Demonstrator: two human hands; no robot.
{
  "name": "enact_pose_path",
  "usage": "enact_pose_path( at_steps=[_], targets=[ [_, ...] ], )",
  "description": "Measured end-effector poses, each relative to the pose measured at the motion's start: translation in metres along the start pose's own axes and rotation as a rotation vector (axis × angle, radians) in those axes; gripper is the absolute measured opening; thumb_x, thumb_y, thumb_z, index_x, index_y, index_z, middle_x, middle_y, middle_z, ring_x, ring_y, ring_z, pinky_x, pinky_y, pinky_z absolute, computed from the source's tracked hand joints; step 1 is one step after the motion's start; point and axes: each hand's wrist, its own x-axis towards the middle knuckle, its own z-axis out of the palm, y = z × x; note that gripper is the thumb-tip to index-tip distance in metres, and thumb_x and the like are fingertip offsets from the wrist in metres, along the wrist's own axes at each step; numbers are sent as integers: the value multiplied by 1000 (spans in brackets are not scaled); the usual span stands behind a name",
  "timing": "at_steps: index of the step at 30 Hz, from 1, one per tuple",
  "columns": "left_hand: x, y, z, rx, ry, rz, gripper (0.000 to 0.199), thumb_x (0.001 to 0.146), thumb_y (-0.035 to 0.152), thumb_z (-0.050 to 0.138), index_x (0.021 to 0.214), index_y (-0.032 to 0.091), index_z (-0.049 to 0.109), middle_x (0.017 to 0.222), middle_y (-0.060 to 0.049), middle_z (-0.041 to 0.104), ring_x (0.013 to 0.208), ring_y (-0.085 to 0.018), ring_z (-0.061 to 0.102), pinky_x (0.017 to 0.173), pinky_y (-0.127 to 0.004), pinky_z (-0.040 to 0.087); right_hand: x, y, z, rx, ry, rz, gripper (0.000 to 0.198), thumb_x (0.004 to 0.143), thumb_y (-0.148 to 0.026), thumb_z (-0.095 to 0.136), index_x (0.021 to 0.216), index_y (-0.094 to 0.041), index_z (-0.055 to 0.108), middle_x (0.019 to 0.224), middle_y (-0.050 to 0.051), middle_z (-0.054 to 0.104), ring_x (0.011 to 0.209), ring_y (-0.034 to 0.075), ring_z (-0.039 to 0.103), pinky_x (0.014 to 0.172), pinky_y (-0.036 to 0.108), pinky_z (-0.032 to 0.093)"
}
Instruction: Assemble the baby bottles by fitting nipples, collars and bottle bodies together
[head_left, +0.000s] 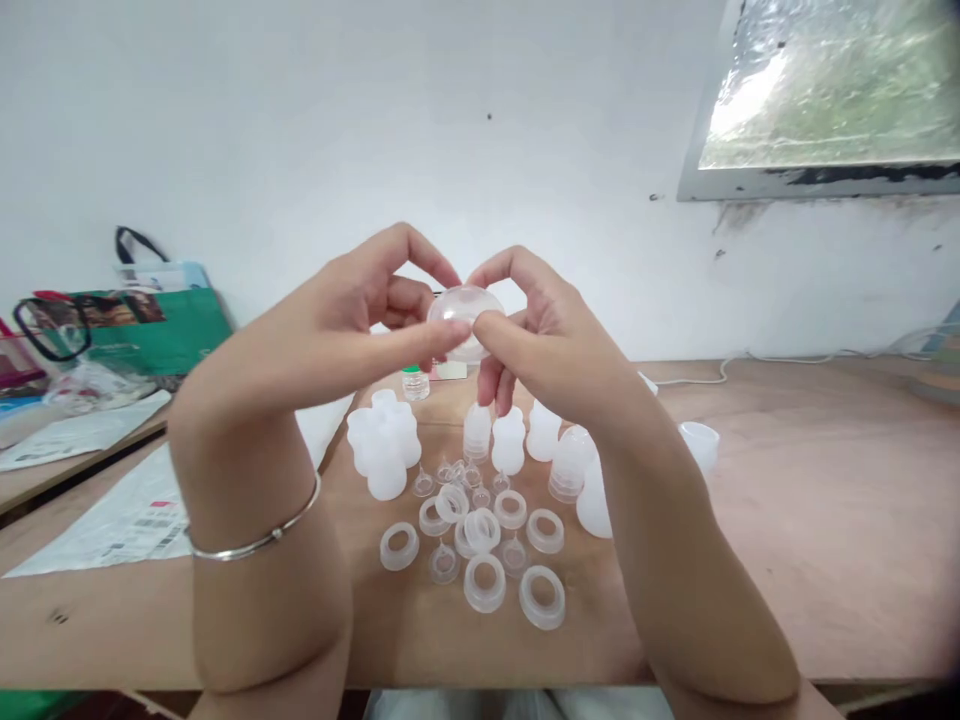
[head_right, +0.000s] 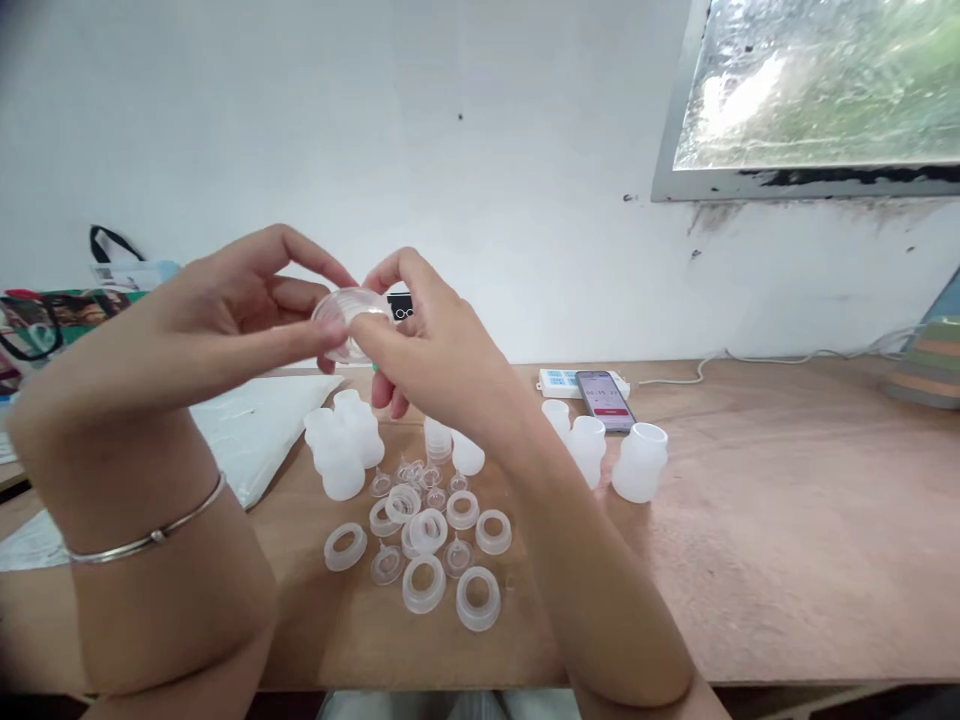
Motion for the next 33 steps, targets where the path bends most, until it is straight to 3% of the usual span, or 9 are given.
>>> enact_pose_path(
  at_steps=[3, 8, 11, 17, 22, 33],
  targets=[
    [-12, -6, 3, 97, -195, 112, 34, 71, 22, 67, 100, 15, 52, 75, 8, 57, 70, -11, 67, 61, -21, 48, -9, -6, -2, -2, -53, 19, 13, 85, -22, 49, 96, -19, 56, 59, -11, 56, 41, 2, 55, 46, 13, 43],
    [-16, -12, 8, 97, -90, 159, 31, 72, 24, 68, 97, 17, 51, 74, 8, 56, 76, -11, 67, 63, -21, 48, -16, -14, -9, 74, -113, 120, 18, 81, -23, 52, 96, -18, 61, 66, -11, 61, 53, 5, 64, 52, 16, 43],
    [-13, -13, 9, 77, -92, 210, 29, 75, 26, 67, 98, 17, 50, 76, 8, 57, 78, -9, 65, 67, -22, 47, -20, -17, -16, 111, -128, 215, 23, 82, -28, 49, 98, -18, 62, 72, -10, 64, 63, 8, 67, 55, 20, 43],
    [-7, -18, 13, 114, -210, 271, 36, 70, 27, 74, 95, 20, 49, 84, 3, 60, 81, -14, 65, 67, -25, 50, -26, -16, -26, -248, -158, 128, 23, 76, -25, 65, 98, -24, 59, 70, -9, 65, 62, 10, 64, 52, 18, 42],
    [-8, -18, 15, 225, -297, 285, 34, 72, 33, 73, 95, 21, 51, 88, -2, 63, 81, -16, 63, 65, -27, 50, -29, -18, -30, -564, -277, 70, 23, 80, -29, 65, 99, -24, 53, 68, -5, 62, 55, 12, 58, 47, 22, 37],
    [-11, -14, 13, 222, -421, 225, 36, 72, 36, 71, 95, 22, 48, 92, -2, 63, 84, -17, 62, 64, -27, 49, -32, -22, -31, -718, -371, 82, 29, 80, -30, 60, 107, -27, 48, 68, -4, 61, 52, 13, 53, 49, 25, 33]
  ],
)
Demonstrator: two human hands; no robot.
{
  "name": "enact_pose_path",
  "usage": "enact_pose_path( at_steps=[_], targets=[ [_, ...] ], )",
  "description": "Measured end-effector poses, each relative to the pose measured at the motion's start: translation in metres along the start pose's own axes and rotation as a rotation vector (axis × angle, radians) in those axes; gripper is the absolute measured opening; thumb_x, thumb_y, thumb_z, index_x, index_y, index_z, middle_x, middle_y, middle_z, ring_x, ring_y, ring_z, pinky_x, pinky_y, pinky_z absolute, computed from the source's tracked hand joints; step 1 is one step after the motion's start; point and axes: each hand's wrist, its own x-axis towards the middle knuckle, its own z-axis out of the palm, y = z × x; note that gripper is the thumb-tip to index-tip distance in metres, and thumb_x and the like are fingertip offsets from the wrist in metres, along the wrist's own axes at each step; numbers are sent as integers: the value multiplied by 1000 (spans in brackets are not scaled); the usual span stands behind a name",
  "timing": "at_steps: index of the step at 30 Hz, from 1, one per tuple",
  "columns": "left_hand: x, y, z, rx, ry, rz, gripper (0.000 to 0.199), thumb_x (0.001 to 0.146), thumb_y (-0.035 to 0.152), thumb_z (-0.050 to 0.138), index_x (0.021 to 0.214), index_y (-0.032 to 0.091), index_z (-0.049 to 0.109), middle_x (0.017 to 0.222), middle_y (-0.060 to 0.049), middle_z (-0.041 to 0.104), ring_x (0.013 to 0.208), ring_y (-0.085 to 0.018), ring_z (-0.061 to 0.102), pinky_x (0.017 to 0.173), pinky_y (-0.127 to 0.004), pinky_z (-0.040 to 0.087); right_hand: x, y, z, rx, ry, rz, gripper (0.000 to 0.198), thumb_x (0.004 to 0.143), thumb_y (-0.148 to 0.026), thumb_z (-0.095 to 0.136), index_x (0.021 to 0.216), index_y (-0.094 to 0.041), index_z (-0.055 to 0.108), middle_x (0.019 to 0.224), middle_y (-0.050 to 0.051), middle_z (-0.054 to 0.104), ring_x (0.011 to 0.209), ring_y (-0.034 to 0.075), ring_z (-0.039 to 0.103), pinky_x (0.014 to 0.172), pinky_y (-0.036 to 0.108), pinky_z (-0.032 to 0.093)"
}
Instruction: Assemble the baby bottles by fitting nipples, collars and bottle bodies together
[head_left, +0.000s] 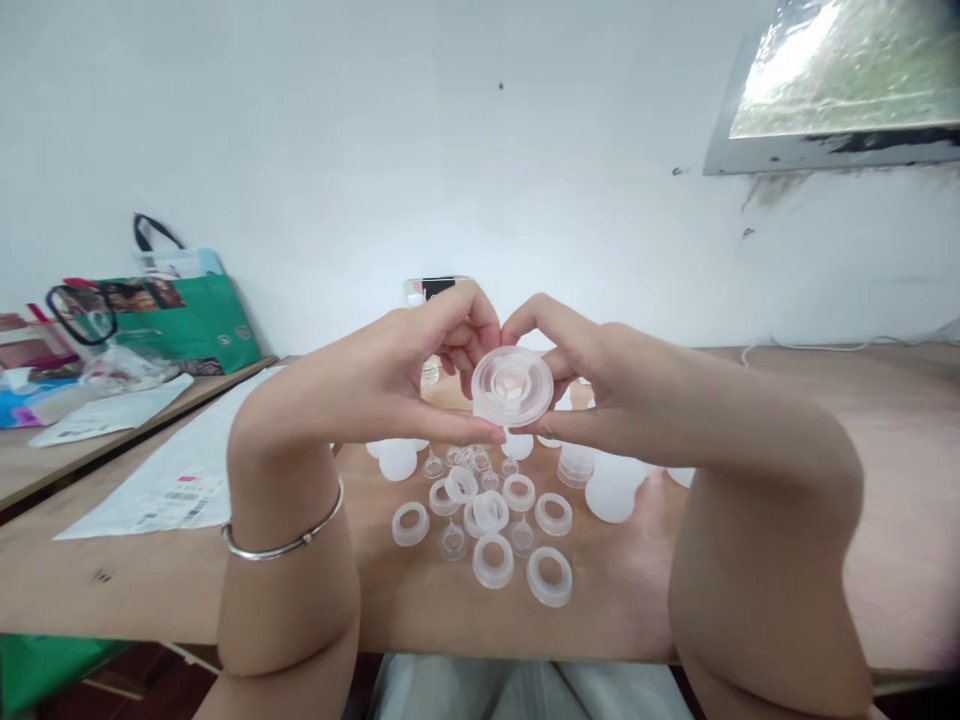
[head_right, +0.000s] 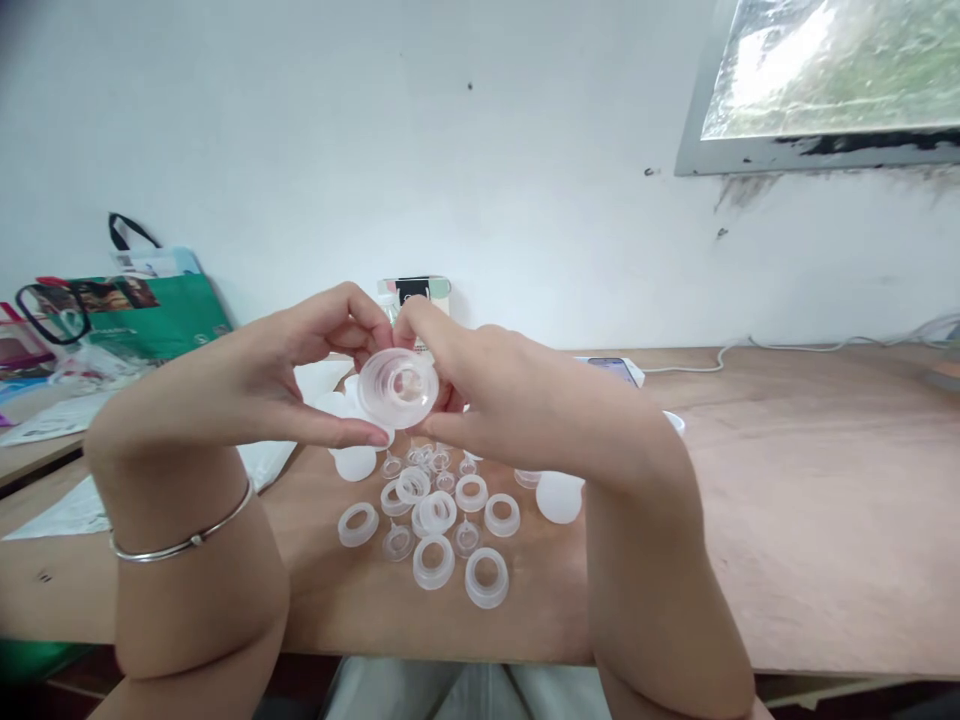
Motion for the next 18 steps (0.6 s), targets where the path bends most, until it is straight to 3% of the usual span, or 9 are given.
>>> enact_pose_path(
  at_steps=[18],
  targets=[
    [2, 3, 4, 95, 15, -33, 33, 76, 42, 66, 97, 21, 50, 94, -4, 64, 85, -17, 62, 68, -28, 48, 3, 0, 2, -138, -3, 58, 13, 84, -29, 51, 94, -26, 44, 69, -3, 61, 52, 14, 52, 47, 25, 31]
  ],
)
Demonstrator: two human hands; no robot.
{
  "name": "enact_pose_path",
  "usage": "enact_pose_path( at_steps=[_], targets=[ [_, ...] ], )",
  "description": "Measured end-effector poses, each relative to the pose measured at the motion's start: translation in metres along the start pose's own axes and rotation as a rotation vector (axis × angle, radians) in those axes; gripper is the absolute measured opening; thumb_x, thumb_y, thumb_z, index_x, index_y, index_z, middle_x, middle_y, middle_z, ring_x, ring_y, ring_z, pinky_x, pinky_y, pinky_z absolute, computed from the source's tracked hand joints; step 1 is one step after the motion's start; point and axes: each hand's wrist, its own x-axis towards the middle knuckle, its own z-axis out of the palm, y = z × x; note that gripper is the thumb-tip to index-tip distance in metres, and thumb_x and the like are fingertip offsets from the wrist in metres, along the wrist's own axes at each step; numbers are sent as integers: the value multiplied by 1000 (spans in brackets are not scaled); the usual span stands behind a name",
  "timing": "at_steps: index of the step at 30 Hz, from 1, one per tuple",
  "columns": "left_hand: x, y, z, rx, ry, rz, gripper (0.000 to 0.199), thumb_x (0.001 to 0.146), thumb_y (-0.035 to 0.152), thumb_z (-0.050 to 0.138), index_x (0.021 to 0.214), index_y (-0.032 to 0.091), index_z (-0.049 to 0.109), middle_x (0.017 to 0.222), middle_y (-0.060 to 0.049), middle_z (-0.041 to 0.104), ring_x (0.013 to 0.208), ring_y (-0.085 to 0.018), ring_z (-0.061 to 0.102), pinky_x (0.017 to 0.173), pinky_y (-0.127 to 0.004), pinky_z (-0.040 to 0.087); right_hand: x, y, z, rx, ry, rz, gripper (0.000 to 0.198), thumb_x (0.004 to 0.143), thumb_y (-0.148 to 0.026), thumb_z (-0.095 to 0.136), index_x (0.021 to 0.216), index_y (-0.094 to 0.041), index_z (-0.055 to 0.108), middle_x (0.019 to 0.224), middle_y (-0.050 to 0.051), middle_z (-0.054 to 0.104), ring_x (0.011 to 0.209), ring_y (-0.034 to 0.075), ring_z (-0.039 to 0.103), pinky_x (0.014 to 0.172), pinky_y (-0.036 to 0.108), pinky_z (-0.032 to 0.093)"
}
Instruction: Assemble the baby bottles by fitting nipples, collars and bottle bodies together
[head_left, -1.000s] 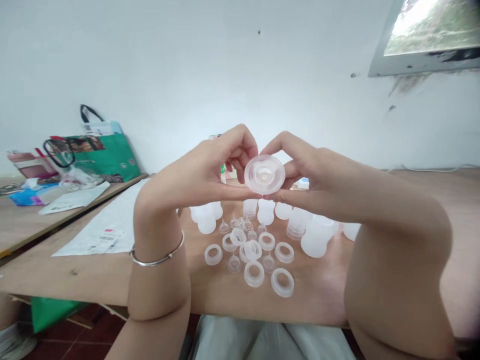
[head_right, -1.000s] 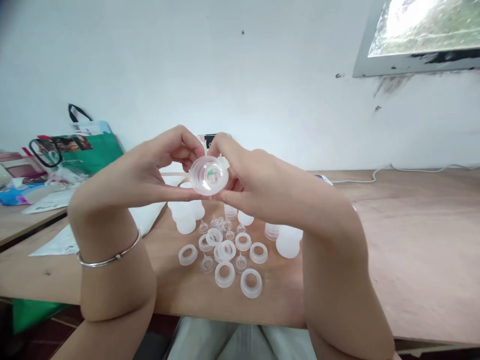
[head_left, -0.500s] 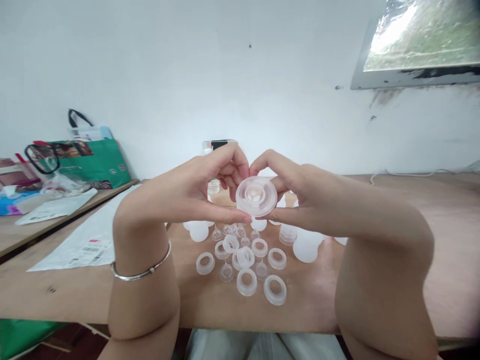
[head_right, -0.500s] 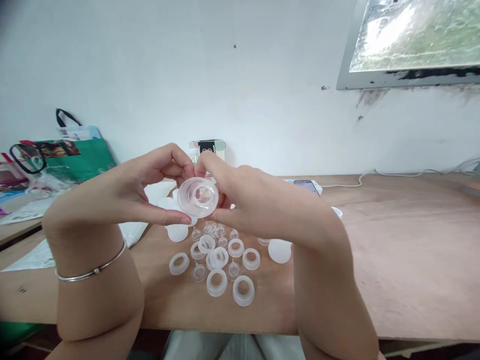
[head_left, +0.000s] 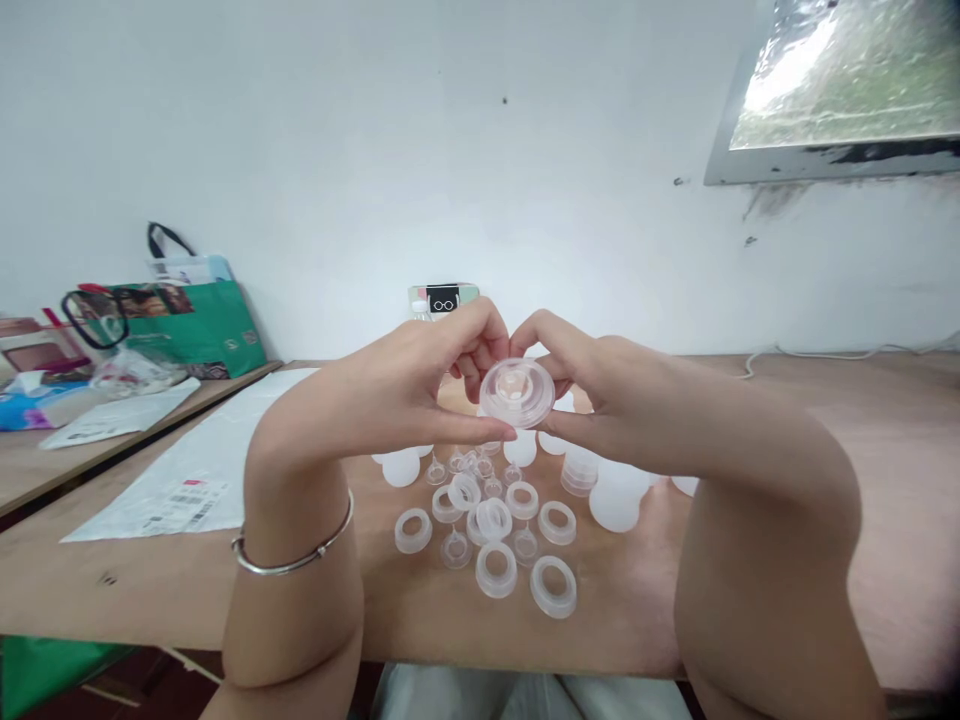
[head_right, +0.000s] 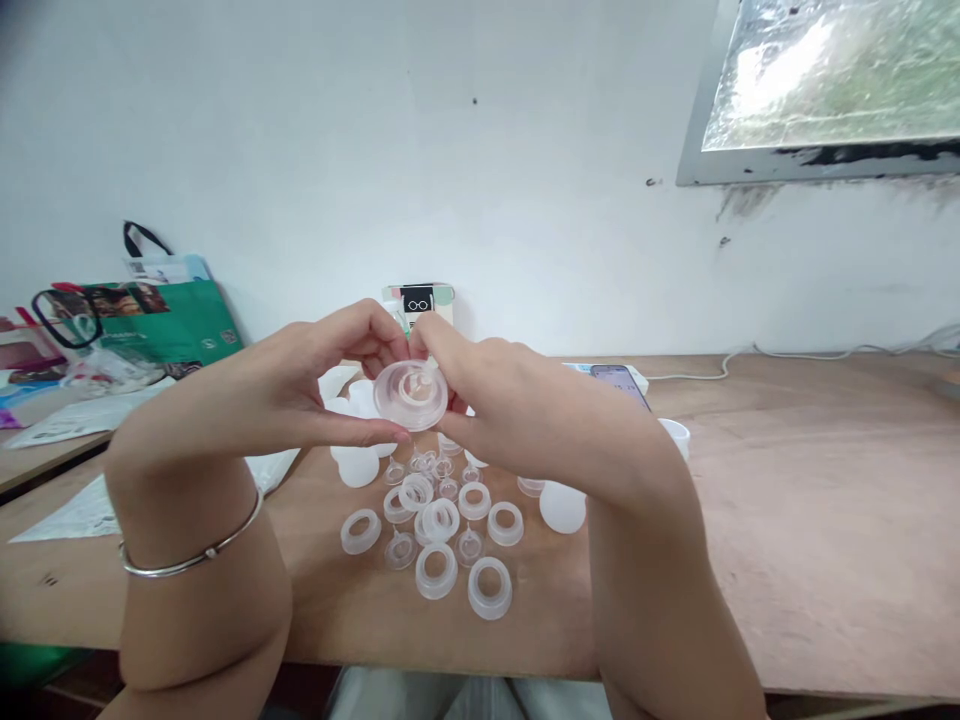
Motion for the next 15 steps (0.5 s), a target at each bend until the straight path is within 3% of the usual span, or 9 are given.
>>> enact_pose_path(
  at_steps=[15],
  targets=[
    [-1, -5, -6, 92, -52, -35, 35, 73, 50, 67, 89, 21, 55, 83, 0, 64, 74, -13, 59, 62, -23, 42, 2, -6, 6, -32, -26, -1, 17, 81, -34, 54, 89, -23, 45, 59, -5, 53, 46, 12, 45, 47, 25, 27]
  ],
)
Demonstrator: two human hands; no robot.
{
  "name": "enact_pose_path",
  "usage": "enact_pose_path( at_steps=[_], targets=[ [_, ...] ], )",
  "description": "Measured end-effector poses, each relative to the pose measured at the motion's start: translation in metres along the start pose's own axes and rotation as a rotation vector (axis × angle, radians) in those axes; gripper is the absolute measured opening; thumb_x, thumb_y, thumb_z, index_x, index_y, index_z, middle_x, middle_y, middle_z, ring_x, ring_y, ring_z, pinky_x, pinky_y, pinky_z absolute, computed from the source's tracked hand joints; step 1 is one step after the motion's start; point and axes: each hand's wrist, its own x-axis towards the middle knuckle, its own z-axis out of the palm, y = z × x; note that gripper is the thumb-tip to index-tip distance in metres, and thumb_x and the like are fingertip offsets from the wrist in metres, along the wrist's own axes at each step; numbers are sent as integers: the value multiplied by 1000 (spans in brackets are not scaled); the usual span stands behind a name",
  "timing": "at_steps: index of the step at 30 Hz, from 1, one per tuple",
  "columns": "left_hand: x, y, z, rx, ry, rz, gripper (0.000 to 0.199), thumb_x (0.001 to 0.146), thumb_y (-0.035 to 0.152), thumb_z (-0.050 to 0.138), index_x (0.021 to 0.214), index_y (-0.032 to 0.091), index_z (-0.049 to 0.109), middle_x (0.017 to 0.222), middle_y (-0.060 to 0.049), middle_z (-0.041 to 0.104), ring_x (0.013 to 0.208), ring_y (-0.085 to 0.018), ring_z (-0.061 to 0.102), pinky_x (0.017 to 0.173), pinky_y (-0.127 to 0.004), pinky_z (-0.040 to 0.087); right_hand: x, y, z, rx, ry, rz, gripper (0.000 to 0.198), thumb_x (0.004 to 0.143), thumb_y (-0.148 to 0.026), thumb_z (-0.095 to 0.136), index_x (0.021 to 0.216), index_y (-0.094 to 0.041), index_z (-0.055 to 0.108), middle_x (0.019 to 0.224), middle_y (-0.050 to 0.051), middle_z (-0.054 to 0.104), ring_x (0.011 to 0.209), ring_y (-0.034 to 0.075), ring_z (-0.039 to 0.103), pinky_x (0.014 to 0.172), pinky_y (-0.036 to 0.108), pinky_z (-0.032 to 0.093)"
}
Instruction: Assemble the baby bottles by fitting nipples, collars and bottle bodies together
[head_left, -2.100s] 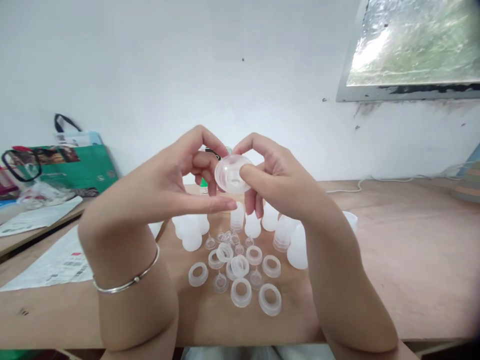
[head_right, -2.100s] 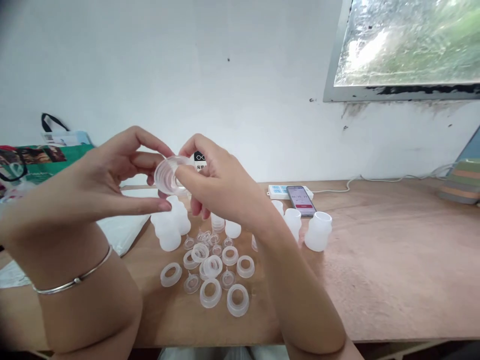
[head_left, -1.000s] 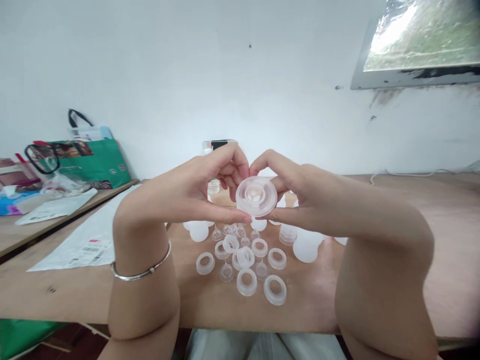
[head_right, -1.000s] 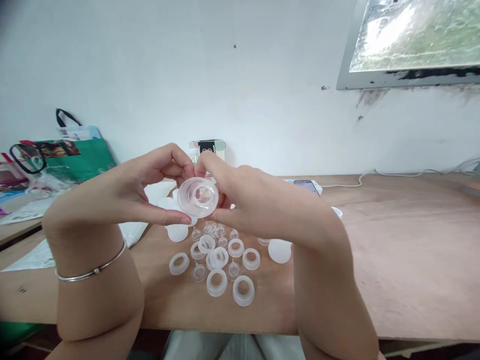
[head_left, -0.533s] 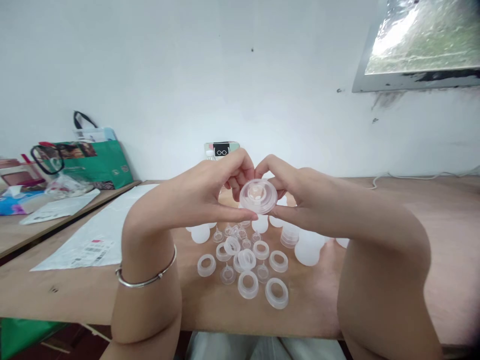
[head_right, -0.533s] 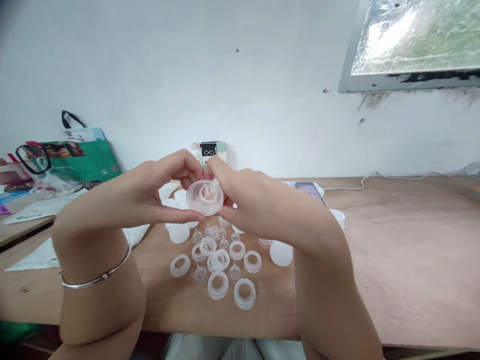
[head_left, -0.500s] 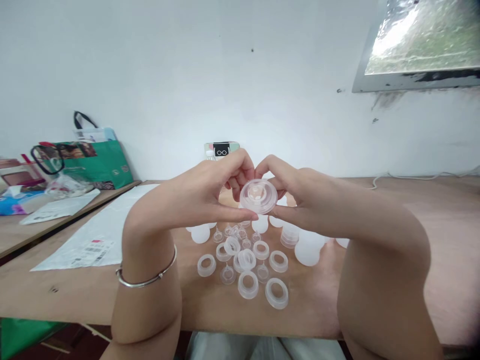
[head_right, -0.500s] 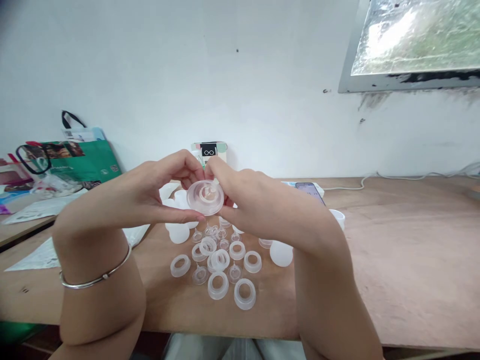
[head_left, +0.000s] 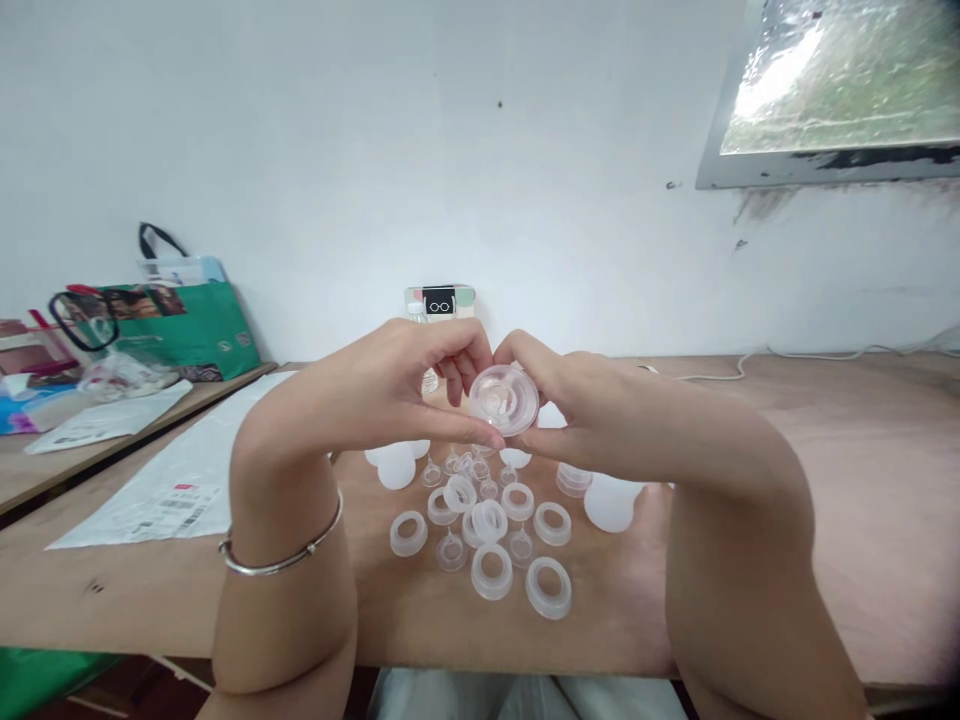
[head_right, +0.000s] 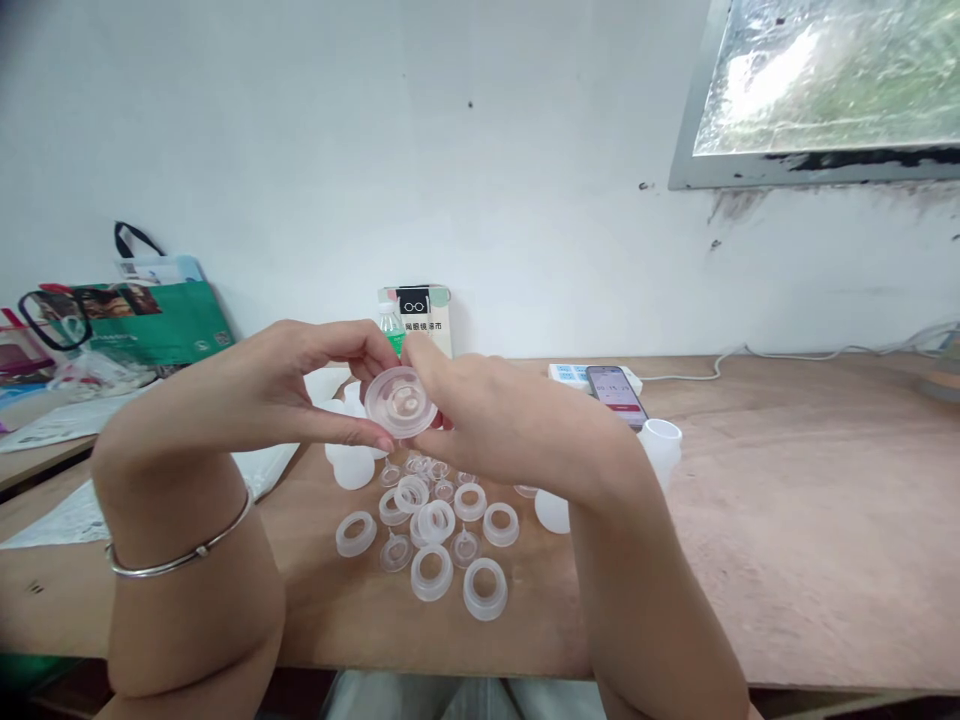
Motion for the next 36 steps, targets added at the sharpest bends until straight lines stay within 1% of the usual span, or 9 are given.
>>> enact_pose_path(
  at_steps=[2, 6, 11, 16, 20, 23, 26, 30, 36],
  targets=[
    [-1, 0, -1, -13, -4, -15, 33, 74, 49, 66, 90, 21, 57, 83, 0, 65, 74, -13, 60, 63, -23, 42, 1, 1, 0, 35, 2, -12, 16, 82, -36, 54, 89, -23, 46, 61, -4, 55, 48, 12, 46, 48, 26, 28],
    [-1, 0, -2, -59, 7, -20, 31, 76, 47, 64, 93, 21, 58, 86, 0, 67, 77, -14, 62, 65, -24, 43, 5, 7, -4, 111, 9, -36, 18, 79, -37, 59, 88, -25, 48, 73, -2, 61, 60, 15, 52, 52, 26, 32],
    [-1, 1, -1, -67, 6, -18, 29, 80, 44, 61, 97, 20, 58, 88, -1, 68, 79, -15, 62, 66, -24, 44, 8, 13, -6, 136, 95, -63, 25, 75, -42, 64, 87, -24, 51, 89, 1, 61, 73, 17, 55, 56, 26, 37],
    [2, 0, 1, -57, -11, -60, 25, 82, 38, 58, 100, 21, 54, 88, -1, 66, 77, -14, 61, 63, -24, 44, 12, 18, -4, 186, 59, -25, 27, 77, -44, 62, 91, -24, 49, 81, -1, 61, 64, 15, 53, 53, 26, 35],
    [5, -3, 3, -68, 18, -75, 29, 83, 39, 57, 105, 22, 51, 87, -1, 66, 76, -14, 60, 63, -25, 44, 17, 24, -4, 284, 90, -43, 27, 75, -40, 64, 92, -25, 50, 86, -1, 62, 72, 16, 56, 57, 26, 38],
    [6, -6, 3, -75, 26, -98, 32, 83, 42, 57, 107, 22, 50, 87, -2, 66, 78, -15, 61, 64, -25, 44, 20, 27, -4, 326, 126, -49, 25, 75, -37, 64, 92, -25, 52, 83, -2, 60, 74, 16, 56, 59, 26, 38],
    [4, -10, 0, -74, -18, -128, 30, 82, 43, 58, 102, 22, 52, 86, -1, 66, 78, -15, 61, 65, -25, 44, 25, 27, 1, 326, 142, -41, 27, 74, -38, 66, 92, -24, 53, 77, -2, 56, 68, 14, 53, 56, 25, 36],
    [0, -16, -6, -89, -114, -167, 31, 80, 46, 58, 98, 20, 54, 86, -1, 66, 78, -15, 61, 64, -24, 44, 33, 23, 12, 305, 110, -30, 31, 73, -44, 66, 92, -23, 52, 74, -3, 53, 62, 12, 49, 53, 24, 33],
    [-4, -24, -11, -135, -125, -177, 34, 81, 47, 57, 102, 20, 55, 90, -2, 68, 84, -16, 62, 69, -26, 46, 39, 18, 22, 286, 137, -68, 29, 76, -41, 63, 93, -23, 50, 72, -4, 51, 62, 12, 47, 54, 24, 32]
  ],
)
